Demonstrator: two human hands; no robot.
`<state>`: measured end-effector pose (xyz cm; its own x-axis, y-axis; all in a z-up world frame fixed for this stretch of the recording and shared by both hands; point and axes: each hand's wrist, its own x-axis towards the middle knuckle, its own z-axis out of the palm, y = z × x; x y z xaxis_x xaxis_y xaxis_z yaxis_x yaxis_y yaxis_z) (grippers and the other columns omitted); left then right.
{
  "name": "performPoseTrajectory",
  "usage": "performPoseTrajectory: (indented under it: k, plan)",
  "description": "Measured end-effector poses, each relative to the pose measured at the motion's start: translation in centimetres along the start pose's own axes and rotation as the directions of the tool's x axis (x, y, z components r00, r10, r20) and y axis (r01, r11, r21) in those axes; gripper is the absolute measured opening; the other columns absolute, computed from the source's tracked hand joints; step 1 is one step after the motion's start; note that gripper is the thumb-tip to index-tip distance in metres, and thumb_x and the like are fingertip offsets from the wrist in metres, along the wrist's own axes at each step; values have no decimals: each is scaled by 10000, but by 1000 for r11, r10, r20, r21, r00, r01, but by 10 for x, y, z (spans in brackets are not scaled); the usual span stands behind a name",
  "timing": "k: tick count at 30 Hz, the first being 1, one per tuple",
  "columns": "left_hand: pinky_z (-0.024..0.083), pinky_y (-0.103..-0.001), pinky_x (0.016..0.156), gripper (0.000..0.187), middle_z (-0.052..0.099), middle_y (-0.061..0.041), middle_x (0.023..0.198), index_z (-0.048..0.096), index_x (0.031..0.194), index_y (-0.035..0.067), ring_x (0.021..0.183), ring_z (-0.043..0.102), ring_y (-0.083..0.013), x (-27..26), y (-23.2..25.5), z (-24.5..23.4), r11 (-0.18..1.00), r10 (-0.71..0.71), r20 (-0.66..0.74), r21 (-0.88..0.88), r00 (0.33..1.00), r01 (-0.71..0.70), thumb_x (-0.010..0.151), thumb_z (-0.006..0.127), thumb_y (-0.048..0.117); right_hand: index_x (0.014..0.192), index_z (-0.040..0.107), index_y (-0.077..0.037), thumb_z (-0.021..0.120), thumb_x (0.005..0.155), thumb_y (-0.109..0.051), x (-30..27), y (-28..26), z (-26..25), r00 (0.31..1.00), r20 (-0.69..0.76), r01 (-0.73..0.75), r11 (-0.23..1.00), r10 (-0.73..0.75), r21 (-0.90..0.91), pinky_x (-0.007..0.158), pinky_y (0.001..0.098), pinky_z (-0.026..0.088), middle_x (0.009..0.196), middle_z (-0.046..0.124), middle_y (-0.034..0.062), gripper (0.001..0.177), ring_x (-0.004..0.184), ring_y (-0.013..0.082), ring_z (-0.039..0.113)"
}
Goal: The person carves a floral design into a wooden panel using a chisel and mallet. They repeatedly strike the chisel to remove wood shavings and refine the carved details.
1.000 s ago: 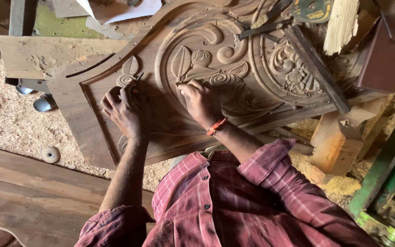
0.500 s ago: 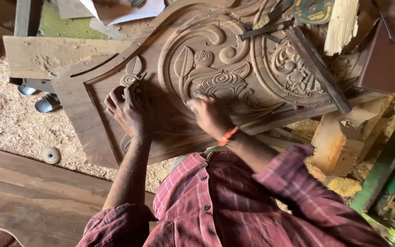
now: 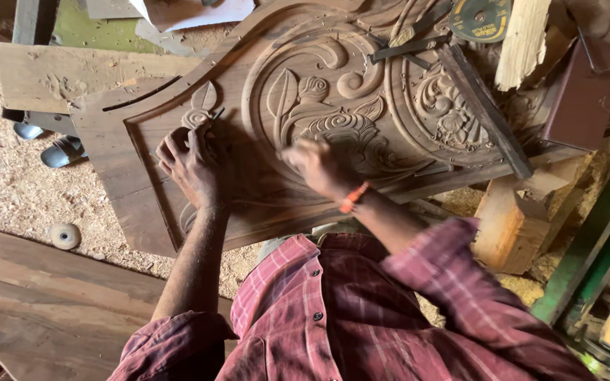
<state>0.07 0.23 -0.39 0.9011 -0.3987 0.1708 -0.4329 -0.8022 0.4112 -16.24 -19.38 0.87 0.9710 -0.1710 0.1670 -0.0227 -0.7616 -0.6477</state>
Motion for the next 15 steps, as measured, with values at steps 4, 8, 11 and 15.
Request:
performPoseTrajectory:
  k: [4, 8, 11, 15]
  plan:
    - [351, -613, 1080, 327, 518, -219, 1294, 667, 1244, 137, 1289, 435, -404, -2, 0, 1, 999, -33, 39, -12, 999, 34, 962, 718, 296, 879, 770, -83, 679, 993, -38, -43, 30, -21, 947, 312, 55, 995, -80, 86, 688, 406, 559, 748, 697, 59, 152, 604, 188, 644]
    - [352, -621, 1077, 375, 518, -225, 1300, 672, 1292, 137, 1289, 432, -404, -2, -3, 3, 999, -33, 28, -3, 999, 33, 954, 723, 292, 991, 780, -62, 683, 1000, -95, -33, 32, -12, 956, 281, 78, 997, -82, 26, 670, 419, 556, 752, 681, 72, 104, 643, 191, 642]
    - [360, -606, 1111, 377, 523, -203, 1349, 669, 1318, 151, 1330, 434, -392, -3, -5, 7, 998, 2, 2, 66, 1000, -2, 975, 723, 300, 995, 756, -37, 673, 937, -54, -7, 13, 0, 983, 11, 182, 983, -182, -36, 860, 464, 569, 839, 696, 73, 103, 752, 198, 662]
    - [371, -606, 1079, 350, 522, -217, 1288, 668, 1278, 139, 1283, 434, -405, -4, -3, 9, 1000, -3, 24, 16, 1000, 3, 999, 728, 340, 980, 754, -14, 688, 910, 10, -3, -14, -22, 992, 109, -62, 998, 63, -14, 738, 365, 587, 852, 712, 98, 99, 778, 223, 681]
